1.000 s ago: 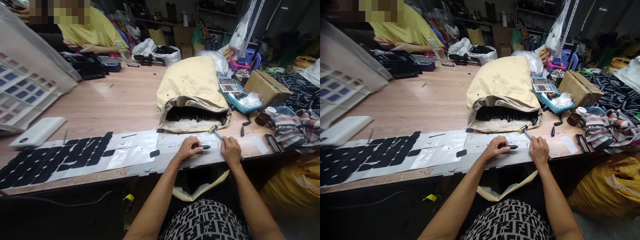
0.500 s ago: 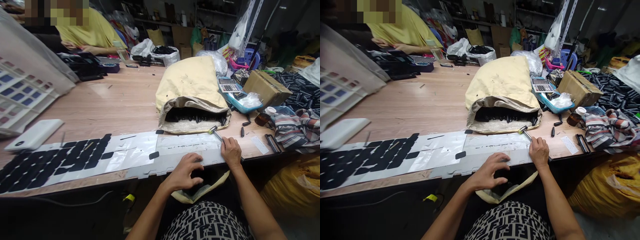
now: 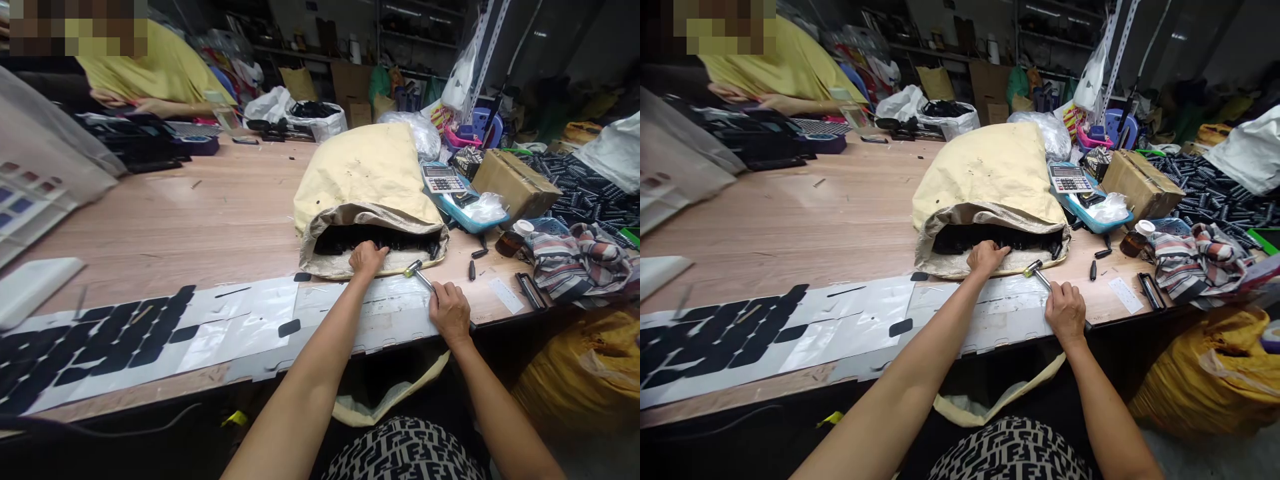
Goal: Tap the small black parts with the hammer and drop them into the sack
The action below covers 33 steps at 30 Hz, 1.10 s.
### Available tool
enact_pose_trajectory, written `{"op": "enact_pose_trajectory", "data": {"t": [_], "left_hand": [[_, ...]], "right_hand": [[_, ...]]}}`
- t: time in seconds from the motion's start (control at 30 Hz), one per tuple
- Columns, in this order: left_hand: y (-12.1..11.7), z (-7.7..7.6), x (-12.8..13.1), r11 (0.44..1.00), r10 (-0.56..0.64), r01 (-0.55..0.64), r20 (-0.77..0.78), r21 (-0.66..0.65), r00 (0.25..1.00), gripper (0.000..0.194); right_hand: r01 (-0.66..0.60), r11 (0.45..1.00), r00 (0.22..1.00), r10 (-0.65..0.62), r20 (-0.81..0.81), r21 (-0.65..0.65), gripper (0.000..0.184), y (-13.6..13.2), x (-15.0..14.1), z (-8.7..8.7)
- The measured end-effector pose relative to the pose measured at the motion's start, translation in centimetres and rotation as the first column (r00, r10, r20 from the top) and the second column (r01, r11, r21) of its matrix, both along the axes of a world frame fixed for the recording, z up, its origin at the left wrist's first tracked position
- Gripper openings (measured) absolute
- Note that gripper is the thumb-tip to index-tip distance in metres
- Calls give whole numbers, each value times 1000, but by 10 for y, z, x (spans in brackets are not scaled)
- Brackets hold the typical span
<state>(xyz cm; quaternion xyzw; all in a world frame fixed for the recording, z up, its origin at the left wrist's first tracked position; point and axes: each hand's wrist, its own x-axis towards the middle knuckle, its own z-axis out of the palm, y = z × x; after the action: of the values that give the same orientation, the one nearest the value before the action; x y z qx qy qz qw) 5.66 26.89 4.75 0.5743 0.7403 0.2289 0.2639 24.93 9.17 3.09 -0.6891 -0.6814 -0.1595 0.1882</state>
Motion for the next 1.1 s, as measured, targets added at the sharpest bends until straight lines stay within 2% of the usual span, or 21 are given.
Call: {"op": "enact_pose_trajectory", "data": {"t": [0.07, 0.17, 0.23, 0.33, 0.43, 0.5, 0.6, 0.67, 0.8, 0.93, 1.1], "left_hand": [[-8, -2, -7, 999, -36, 35, 32, 39, 999, 25], [-39, -1, -26, 969, -148, 123, 103, 213, 984, 19], [-68, -3, -39, 935, -232, 178, 149, 307, 961, 18], [-108, -14, -51, 860, -429, 354, 146, 368, 891, 17], [-126, -28, -52, 787, -531, 466, 59, 404, 846, 13], [-128, -32, -51, 776, -544, 488, 33, 401, 839, 12], [-124, -31, -50, 785, -536, 483, 35, 389, 843, 10], [-122, -30, -49, 787, -533, 484, 27, 383, 845, 12], [-121, -30, -49, 791, -529, 491, 7, 364, 848, 17], [-120, -34, -49, 802, -527, 484, 32, 350, 849, 15], [-119, -34, -49, 801, -530, 483, 43, 354, 847, 13]], "right_hand": [[6, 1000, 1000, -6, -12, -11, 27, 0, -1, 0], [30, 999, 999, -31, -30, -9, 27, 0, -2, 0], [48, 999, 998, -48, -30, 0, 27, 0, -2, -1], [51, 999, 999, -51, -3, -9, 24, 1, -1, 0], [35, 999, 999, -36, -8, -29, 23, 3, 1, 3], [18, 999, 997, -20, -78, -28, 25, 2, 2, 8], [-14, 1000, 963, 10, -270, -14, 30, -9, -3, 16], [-72, 997, 911, 61, -408, -12, 32, -22, -10, 21], [-275, 961, 768, 209, -606, -17, 34, -47, -27, 31], [-374, 927, 710, 288, -642, 2, 35, -59, -39, 34], [-386, 922, 758, 314, -571, -6, 37, -61, -40, 24]]}}
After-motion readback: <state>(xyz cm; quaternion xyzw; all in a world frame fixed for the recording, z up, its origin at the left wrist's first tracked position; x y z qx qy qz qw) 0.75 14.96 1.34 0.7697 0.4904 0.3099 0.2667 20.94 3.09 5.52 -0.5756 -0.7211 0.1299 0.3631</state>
